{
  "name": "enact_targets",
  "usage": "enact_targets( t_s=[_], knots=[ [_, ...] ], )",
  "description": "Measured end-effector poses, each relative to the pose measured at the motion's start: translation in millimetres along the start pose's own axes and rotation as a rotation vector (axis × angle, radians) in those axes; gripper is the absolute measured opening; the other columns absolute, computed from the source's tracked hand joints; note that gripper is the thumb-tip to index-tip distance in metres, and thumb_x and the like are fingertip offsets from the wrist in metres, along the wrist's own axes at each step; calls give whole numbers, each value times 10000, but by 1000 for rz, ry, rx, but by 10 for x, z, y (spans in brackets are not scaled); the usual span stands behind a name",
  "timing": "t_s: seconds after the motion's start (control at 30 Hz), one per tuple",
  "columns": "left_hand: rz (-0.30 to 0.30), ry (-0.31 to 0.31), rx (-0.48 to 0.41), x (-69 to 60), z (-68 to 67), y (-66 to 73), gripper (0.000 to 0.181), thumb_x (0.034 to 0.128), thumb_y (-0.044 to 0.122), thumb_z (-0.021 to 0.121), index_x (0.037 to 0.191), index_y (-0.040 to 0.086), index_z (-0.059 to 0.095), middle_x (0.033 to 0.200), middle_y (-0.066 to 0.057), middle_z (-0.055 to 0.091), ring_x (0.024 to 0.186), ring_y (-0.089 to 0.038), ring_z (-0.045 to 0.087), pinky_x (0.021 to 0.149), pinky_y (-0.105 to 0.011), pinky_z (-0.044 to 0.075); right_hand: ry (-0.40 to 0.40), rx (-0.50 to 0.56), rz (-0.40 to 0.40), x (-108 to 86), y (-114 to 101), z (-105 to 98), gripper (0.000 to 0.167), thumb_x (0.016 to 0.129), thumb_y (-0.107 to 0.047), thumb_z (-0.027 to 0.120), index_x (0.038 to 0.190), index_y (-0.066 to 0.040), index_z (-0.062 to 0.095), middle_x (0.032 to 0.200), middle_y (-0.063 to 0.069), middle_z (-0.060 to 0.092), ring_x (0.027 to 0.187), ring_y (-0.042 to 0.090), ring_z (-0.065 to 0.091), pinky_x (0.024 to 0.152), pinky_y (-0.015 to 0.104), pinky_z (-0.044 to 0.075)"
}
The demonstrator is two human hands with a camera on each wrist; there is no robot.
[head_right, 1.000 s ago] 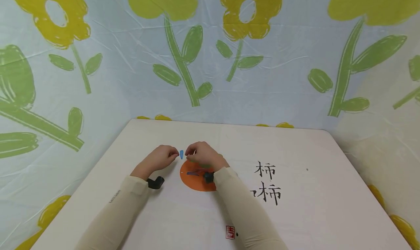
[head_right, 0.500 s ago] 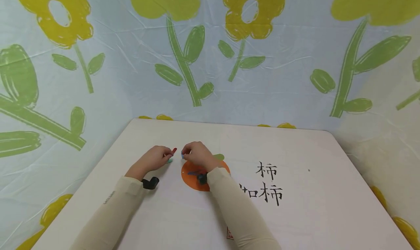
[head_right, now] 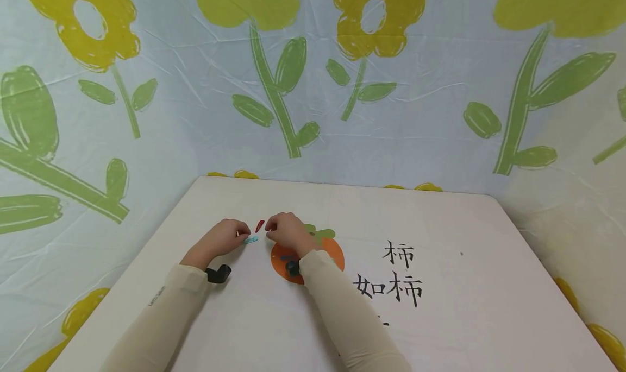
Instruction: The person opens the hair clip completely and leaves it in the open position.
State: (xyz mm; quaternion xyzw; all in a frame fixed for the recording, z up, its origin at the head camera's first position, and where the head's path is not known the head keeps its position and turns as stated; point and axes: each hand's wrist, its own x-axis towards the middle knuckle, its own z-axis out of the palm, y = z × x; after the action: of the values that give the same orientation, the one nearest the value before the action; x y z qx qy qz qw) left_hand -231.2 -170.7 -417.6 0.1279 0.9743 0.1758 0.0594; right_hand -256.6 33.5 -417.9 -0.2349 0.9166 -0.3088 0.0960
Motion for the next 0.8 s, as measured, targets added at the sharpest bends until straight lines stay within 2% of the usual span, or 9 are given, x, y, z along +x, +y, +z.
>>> enact_targets(
  t_s=[0.3,0.6,0.8],
  knots=[
    [-25,11,24,-5,-2,-61,152,922,157,614,997,83,723,990,-58,705,871,-210,621,823,-400,515,8,-68,-5,81,-45,62,186,901,-199,653,1052,-127,733,934,-9,669,843,146,554,784,279,472],
    [-78,-10,-7,-12,30,-144,149,914,174,631,996,86,720,971,-52,704,795,-182,602,739,-363,510,-21,-80,1,153,-53,130,192,888,-180,681,1059,-123,748,992,8,699,864,144,583,776,269,486],
    [-103,-11,-38,-21,53,-191,101,889,187,661,905,102,715,833,-13,676,688,-168,566,617,-303,465,-30,-98,-11,216,-108,170,164,880,-165,686,1024,-135,759,1036,-6,719,886,137,590,769,249,479]
  ],
)
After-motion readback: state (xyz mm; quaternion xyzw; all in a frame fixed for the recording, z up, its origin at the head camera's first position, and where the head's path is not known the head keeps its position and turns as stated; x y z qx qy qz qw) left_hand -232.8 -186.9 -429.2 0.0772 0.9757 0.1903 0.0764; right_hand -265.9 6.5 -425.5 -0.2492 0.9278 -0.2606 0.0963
